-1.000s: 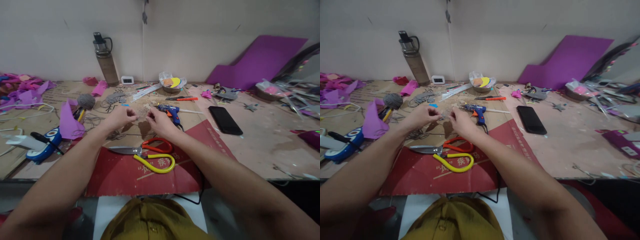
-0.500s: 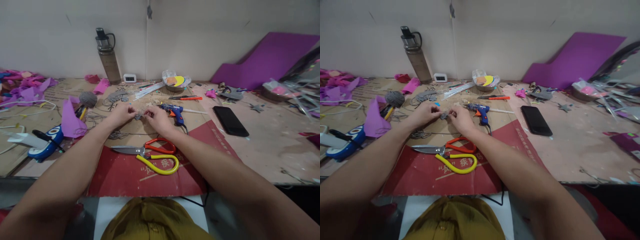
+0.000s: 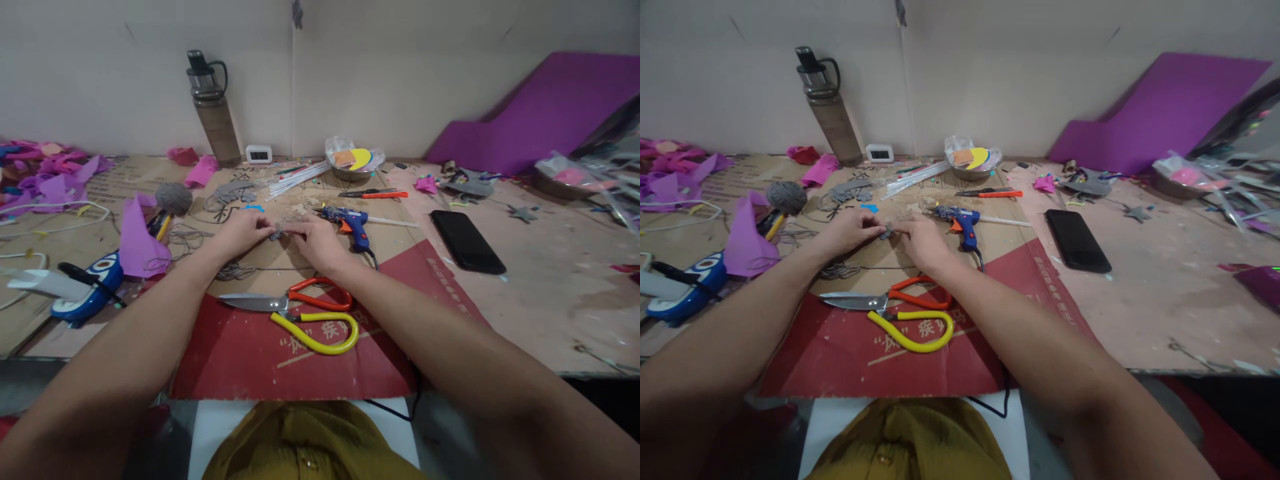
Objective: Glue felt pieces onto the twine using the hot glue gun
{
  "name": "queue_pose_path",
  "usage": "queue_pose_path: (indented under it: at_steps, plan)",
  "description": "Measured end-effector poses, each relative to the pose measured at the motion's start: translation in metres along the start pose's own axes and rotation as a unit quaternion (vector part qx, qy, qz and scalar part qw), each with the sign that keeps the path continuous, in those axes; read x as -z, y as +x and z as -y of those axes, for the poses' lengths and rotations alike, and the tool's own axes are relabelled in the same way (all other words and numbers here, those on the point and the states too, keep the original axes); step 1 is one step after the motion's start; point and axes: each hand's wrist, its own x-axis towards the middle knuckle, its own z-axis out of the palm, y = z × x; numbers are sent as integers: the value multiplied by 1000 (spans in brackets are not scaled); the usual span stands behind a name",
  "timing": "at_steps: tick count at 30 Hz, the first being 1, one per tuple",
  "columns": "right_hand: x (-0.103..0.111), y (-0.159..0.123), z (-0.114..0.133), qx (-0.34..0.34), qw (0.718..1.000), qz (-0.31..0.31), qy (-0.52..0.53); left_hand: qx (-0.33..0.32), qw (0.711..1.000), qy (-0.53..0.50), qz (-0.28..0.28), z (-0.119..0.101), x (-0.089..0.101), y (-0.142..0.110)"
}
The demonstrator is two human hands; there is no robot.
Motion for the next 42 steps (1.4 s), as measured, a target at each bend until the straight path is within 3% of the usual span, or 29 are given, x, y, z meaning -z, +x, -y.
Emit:
queue_pose_path:
  at_steps: [35, 42]
  plan:
    - [0, -3, 2, -3, 995, 58, -81, -25, 999, 32, -2, -5, 0, 1]
    - [4, -4, 8, -11, 991, 86, -103, -68, 992, 110, 5, -3, -1, 3]
